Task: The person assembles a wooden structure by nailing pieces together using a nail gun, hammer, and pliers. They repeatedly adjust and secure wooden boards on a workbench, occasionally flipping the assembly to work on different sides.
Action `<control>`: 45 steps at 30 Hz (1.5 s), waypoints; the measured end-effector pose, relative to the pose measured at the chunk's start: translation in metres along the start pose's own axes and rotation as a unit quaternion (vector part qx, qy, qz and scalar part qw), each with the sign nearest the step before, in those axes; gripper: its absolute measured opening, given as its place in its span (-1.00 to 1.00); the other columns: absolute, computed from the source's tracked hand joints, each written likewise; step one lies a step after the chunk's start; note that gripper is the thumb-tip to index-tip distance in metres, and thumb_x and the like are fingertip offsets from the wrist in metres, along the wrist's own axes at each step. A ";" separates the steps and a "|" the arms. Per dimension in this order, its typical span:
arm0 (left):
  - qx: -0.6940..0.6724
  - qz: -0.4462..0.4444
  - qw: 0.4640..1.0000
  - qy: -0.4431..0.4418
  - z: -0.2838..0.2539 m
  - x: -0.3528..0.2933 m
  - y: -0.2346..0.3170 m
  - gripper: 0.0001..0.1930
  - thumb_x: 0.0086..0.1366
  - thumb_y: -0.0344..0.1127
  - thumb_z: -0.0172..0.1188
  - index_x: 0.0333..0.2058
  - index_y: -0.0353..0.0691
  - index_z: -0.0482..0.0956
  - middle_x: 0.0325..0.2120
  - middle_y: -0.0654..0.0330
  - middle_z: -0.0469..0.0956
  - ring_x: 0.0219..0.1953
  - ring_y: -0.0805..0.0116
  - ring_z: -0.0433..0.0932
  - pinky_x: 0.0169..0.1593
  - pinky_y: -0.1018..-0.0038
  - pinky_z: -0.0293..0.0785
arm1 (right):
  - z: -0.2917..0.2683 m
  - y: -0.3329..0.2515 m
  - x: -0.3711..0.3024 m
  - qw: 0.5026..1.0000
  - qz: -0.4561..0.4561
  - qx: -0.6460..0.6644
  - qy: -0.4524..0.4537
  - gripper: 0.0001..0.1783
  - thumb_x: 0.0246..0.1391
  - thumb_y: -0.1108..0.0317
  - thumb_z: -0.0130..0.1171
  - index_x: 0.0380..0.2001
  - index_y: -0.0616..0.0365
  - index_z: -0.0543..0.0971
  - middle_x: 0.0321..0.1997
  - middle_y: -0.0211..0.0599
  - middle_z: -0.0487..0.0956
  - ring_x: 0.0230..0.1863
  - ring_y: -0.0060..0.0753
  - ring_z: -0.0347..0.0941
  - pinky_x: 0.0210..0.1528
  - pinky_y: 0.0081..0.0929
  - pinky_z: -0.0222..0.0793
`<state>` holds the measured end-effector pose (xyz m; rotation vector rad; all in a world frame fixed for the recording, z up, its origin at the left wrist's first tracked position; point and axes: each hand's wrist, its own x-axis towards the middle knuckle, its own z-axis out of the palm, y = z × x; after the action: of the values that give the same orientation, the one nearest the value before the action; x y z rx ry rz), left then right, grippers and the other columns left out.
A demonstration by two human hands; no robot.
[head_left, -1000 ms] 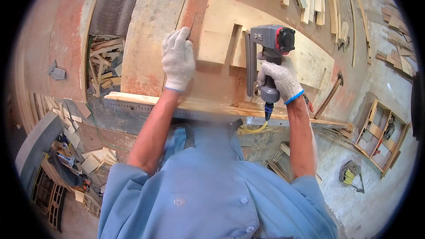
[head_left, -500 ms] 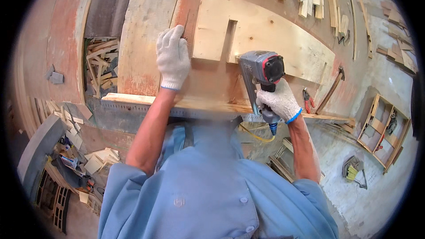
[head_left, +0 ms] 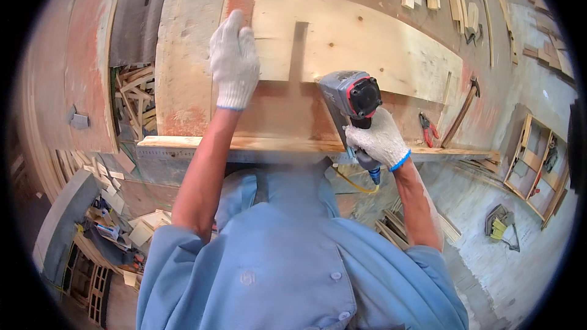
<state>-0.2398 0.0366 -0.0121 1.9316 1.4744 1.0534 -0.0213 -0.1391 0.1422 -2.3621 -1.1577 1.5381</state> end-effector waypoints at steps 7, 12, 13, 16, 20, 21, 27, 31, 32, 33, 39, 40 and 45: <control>0.120 0.064 0.990 -0.027 0.040 0.009 0.000 -0.45 0.38 -0.26 0.24 0.27 -0.35 0.38 0.04 -0.16 0.57 0.14 -0.16 0.49 0.26 0.01 0.37 | -0.013 0.020 -0.003 0.998 0.010 0.042 0.041 -0.78 -0.01 0.30 0.28 -0.43 0.27 0.59 -0.64 -0.34 0.53 -0.56 -0.51 0.49 -0.43 -0.37 0.43; 0.148 0.051 0.987 -0.049 0.041 0.008 0.003 -0.47 0.40 -0.27 0.22 0.27 -0.35 0.41 0.06 -0.17 0.56 0.14 -0.18 0.49 0.24 -0.01 0.38 | -0.027 0.044 -0.014 0.997 -0.001 0.012 0.075 -0.74 0.03 0.23 0.27 -0.35 0.25 0.63 -0.47 -0.18 0.62 -0.36 -0.29 0.57 -0.27 -0.28 0.47; 0.154 0.051 0.985 -0.051 0.042 0.008 0.003 -0.48 0.40 -0.27 0.21 0.27 -0.35 0.41 0.06 -0.17 0.56 0.14 -0.18 0.49 0.24 -0.01 0.38 | -0.036 0.042 -0.017 0.997 0.048 0.006 0.066 -0.69 0.05 0.18 0.26 -0.28 0.22 0.66 -0.36 -0.04 0.66 -0.22 -0.07 0.61 -0.16 -0.19 0.49; 0.174 0.051 0.982 -0.051 0.042 0.007 -0.001 -0.48 0.42 -0.26 0.19 0.28 -0.33 0.42 0.04 -0.14 0.58 0.12 -0.15 0.51 0.22 0.01 0.41 | -0.056 0.066 -0.025 0.993 0.083 0.032 0.078 -0.66 0.09 0.13 0.25 -0.24 0.20 0.68 -0.29 0.07 0.70 -0.12 0.11 0.67 -0.06 -0.13 0.51; 0.185 0.053 0.980 -0.050 0.043 0.009 -0.001 -0.49 0.43 -0.25 0.18 0.27 -0.34 0.43 0.01 -0.15 0.60 0.09 -0.15 0.53 0.19 0.03 0.43 | -0.073 0.122 -0.032 0.989 0.080 0.086 0.094 -0.69 0.12 0.14 0.25 -0.28 0.20 0.67 -0.37 0.02 0.68 -0.22 0.01 0.67 -0.12 -0.16 0.49; 0.185 0.055 0.980 -0.050 0.044 0.010 0.000 -0.50 0.43 -0.25 0.17 0.27 -0.34 0.44 0.01 -0.15 0.60 0.09 -0.15 0.53 0.19 0.03 0.44 | -0.071 0.134 -0.033 0.987 0.046 0.089 0.125 -0.67 0.12 0.12 0.25 -0.30 0.21 0.67 -0.45 -0.03 0.65 -0.31 -0.08 0.64 -0.17 -0.18 0.47; 0.178 0.030 0.981 -0.066 0.043 0.010 -0.004 -0.49 0.48 -0.22 0.11 0.30 -0.36 0.42 0.15 -0.22 0.55 0.20 -0.18 0.50 0.29 0.07 0.39 | -0.092 0.166 -0.034 0.979 0.055 0.156 0.119 -0.83 0.05 0.34 0.25 -0.36 0.22 0.59 -0.63 -0.39 0.54 -0.61 -0.55 0.48 -0.51 -0.46 0.39; 0.174 0.019 0.981 -0.079 0.043 0.010 -0.008 -0.49 0.50 -0.23 0.08 0.32 -0.36 0.40 0.17 -0.24 0.53 0.24 -0.15 0.48 0.33 0.10 0.36 | -0.103 0.193 -0.039 0.961 0.094 0.208 0.156 -0.72 0.04 0.24 0.27 -0.31 0.26 0.65 -0.51 -0.27 0.64 -0.49 -0.47 0.56 -0.36 -0.39 0.45; 0.170 0.017 0.982 -0.080 0.043 0.010 -0.007 -0.49 0.50 -0.23 0.08 0.33 -0.36 0.40 0.18 -0.24 0.53 0.25 -0.15 0.48 0.34 0.11 0.35 | -0.105 0.204 -0.038 0.957 0.107 0.215 0.165 -0.67 0.03 0.19 0.28 -0.30 0.28 0.69 -0.45 -0.23 0.69 -0.42 -0.45 0.59 -0.29 -0.35 0.47; 0.166 0.016 0.983 -0.081 0.042 0.011 -0.006 -0.49 0.51 -0.23 0.07 0.34 -0.36 0.39 0.19 -0.23 0.52 0.26 -0.14 0.47 0.34 0.11 0.35 | -0.109 0.213 -0.036 0.958 0.093 0.212 0.166 -0.68 0.03 0.20 0.27 -0.30 0.27 0.69 -0.48 -0.26 0.68 -0.45 -0.46 0.60 -0.32 -0.37 0.47; 0.136 0.007 0.987 -0.089 0.044 0.011 -0.005 -0.49 0.53 -0.24 0.03 0.33 -0.42 0.39 0.27 -0.22 0.46 0.31 -0.12 0.44 0.38 0.16 0.31 | -0.128 0.233 -0.047 0.942 0.112 0.251 0.192 -0.75 0.04 0.25 0.27 -0.34 0.24 0.66 -0.56 -0.31 0.64 -0.55 -0.41 0.62 -0.41 -0.37 0.50; 0.133 0.008 0.987 -0.089 0.043 0.010 -0.004 -0.49 0.53 -0.25 0.03 0.33 -0.43 0.39 0.27 -0.22 0.46 0.32 -0.11 0.43 0.39 0.16 0.30 | -0.130 0.238 -0.049 0.937 0.108 0.259 0.209 -0.76 0.05 0.26 0.27 -0.33 0.24 0.66 -0.56 -0.30 0.65 -0.54 -0.42 0.62 -0.41 -0.38 0.50; 0.137 0.012 0.986 -0.093 0.043 0.011 -0.004 -0.49 0.54 -0.26 0.00 0.33 -0.45 0.38 0.30 -0.22 0.43 0.36 -0.09 0.39 0.43 0.19 0.26 | -0.151 0.247 -0.060 0.901 0.135 0.349 0.219 -0.72 0.13 0.31 0.26 -0.14 0.24 0.61 -0.55 -0.33 0.56 -0.60 -0.49 0.49 -0.49 -0.44 0.48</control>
<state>-0.2065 0.0518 -0.0371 2.1747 1.5570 0.6840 0.2231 -0.3055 0.1476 -2.2079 -0.1334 1.1100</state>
